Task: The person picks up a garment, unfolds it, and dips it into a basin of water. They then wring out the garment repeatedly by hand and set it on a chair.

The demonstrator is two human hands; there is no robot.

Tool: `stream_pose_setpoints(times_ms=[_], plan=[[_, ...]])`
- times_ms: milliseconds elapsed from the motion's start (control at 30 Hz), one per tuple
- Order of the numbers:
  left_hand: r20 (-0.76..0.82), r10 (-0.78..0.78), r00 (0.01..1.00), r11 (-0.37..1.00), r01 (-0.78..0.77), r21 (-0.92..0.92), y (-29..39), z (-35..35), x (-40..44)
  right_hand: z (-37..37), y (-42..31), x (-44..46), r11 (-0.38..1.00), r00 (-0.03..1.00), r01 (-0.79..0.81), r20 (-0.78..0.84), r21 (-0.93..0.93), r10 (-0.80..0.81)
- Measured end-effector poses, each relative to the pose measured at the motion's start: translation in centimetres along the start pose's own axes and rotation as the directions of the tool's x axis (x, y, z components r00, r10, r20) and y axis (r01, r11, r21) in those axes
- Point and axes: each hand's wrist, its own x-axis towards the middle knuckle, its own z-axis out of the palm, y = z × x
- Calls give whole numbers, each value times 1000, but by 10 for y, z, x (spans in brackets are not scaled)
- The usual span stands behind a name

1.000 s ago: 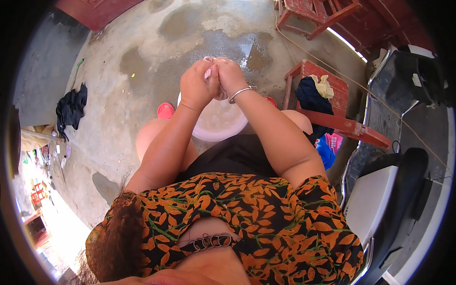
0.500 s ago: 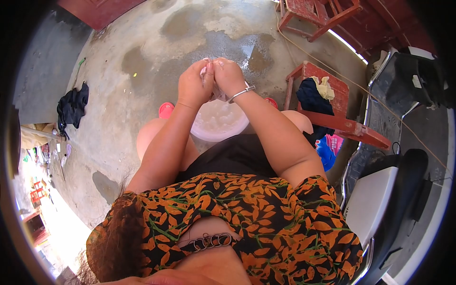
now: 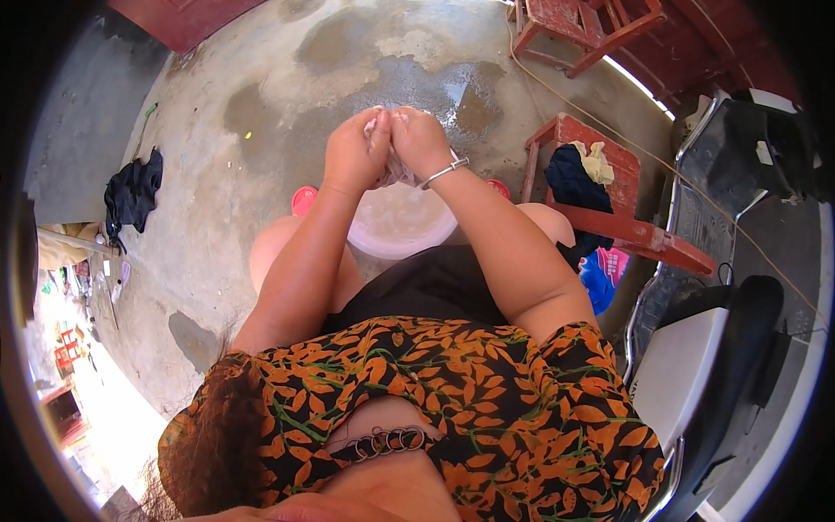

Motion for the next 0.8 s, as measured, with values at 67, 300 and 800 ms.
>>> stream_pose_setpoints(times_ms=[67,300,800], plan=[[17,-33,999,999,33,-13,-1,-1,1,0,1,-1,1000,1000,-5,24,-15,6],[31,-133,991,991,134,-5,-7,1,2,0,-1,-5,995,995,-12,98,-101,22],[71,-177,982,982,172,76,-14,-5,8,0,-5,-5,999,987,-6,159,-47,13]])
